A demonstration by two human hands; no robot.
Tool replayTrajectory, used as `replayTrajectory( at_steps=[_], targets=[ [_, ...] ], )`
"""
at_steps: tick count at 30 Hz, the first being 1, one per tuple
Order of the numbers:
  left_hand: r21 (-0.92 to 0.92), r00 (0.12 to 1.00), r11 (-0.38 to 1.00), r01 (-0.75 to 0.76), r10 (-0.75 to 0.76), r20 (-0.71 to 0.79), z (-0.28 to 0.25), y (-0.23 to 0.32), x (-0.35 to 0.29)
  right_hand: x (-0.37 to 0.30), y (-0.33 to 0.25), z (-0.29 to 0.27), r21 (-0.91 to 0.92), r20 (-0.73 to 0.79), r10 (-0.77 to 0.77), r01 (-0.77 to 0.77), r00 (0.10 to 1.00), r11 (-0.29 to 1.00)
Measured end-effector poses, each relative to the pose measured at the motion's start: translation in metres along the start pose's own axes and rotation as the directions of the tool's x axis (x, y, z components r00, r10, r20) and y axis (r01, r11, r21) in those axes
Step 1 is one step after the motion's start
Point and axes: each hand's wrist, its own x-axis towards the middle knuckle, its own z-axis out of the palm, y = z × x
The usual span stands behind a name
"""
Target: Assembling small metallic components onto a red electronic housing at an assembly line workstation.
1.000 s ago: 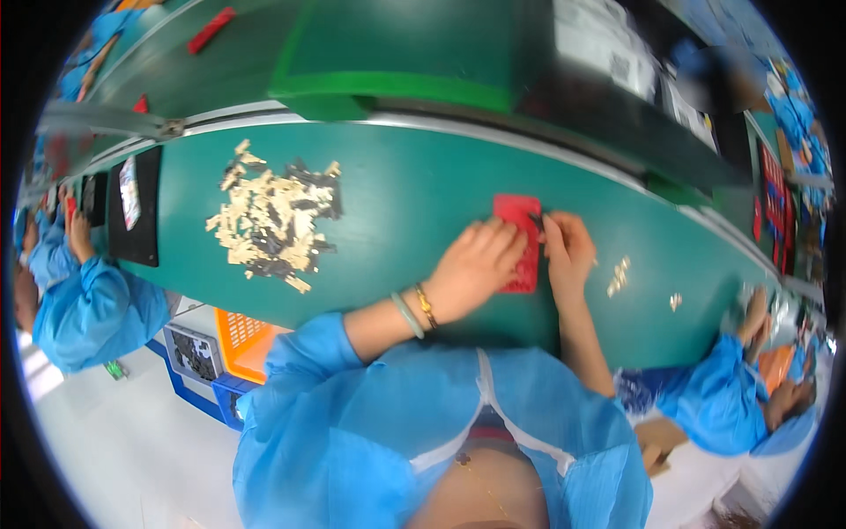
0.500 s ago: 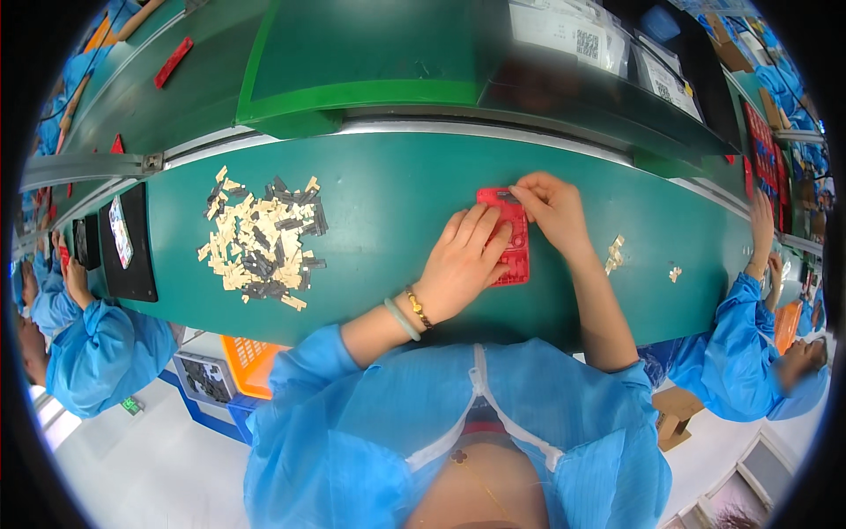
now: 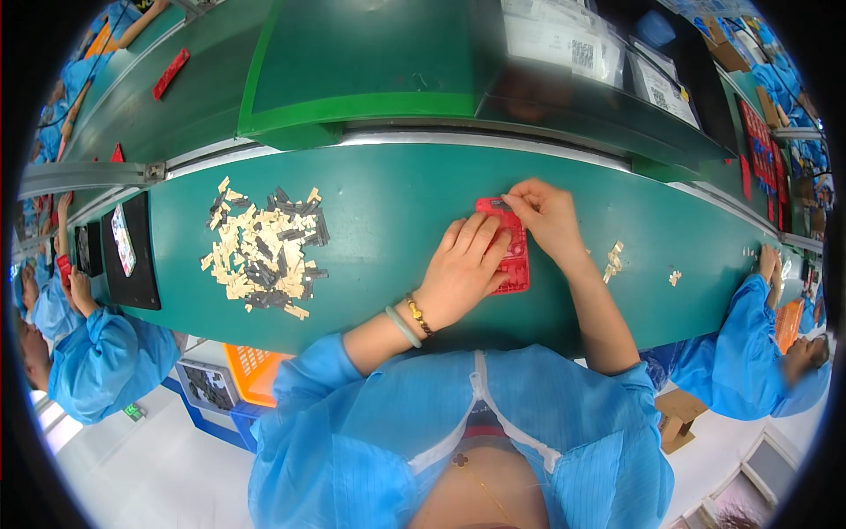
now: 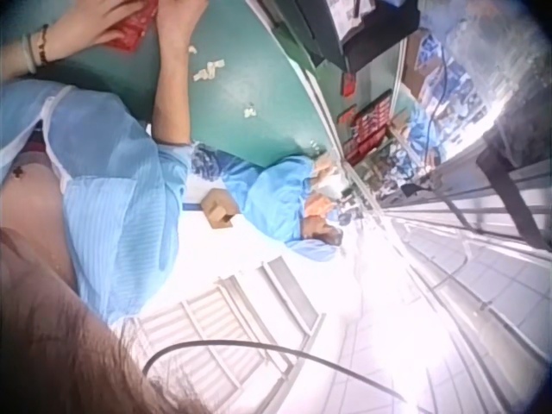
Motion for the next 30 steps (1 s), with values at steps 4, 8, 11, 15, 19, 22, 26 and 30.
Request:
replayTrajectory(
  at_steps=[4, 8, 11, 15, 19, 22, 26, 30],
  targets=[
    [-0.008, 1.0, 1.0, 0.002, -0.002, -0.005, -0.003, -0.003, 0.004, 0.004, -0.002, -0.001, -0.051, 0.005, 0.0, 0.001, 1.0, 0.999],
    [0.072, 0.999, 0.997, 0.014, -0.012, -0.036, -0.02, -0.008, 0.004, 0.008, -0.01, 0.007, -0.129, 0.01, -0.098, 0.099, 0.995, 0.987],
    [-0.061, 0.998, 0.997, -0.04, 0.037, -0.045, -0.007, -0.007, 0.004, 0.0, 0.003, 0.006, -0.212, -0.035, -0.216, 0.204, 0.976, 0.956],
    [-0.131, 0.999, 0.991, 0.019, -0.014, 0.036, -0.004, -0.007, 0.0, -0.009, 0.003, 0.012, -0.246, -0.052, -0.109, 0.093, 0.993, 0.965],
    [-0.047, 0.995, 0.997, -0.066, 0.069, 0.067, -0.009, -0.012, 0.007, -0.01, -0.008, 0.011, -0.238, -0.052, -0.088, 0.073, 0.995, 0.968],
    [-0.036, 0.994, 0.996, -0.083, 0.086, 0.07, -0.005, -0.013, 0.007, -0.008, -0.013, 0.014, -0.284, -0.082, -0.137, 0.108, 0.987, 0.953],
    [-0.006, 0.995, 0.996, -0.087, 0.088, 0.049, 0.0, -0.019, 0.013, -0.012, -0.012, 0.014, -0.385, -0.133, -0.188, 0.124, 0.973, 0.915],
    [-0.012, 0.993, 0.995, -0.103, 0.103, 0.061, -0.002, -0.019, 0.018, -0.021, -0.008, 0.008, -0.568, -0.17, -0.461, 0.296, 0.871, 0.768]
  ],
)
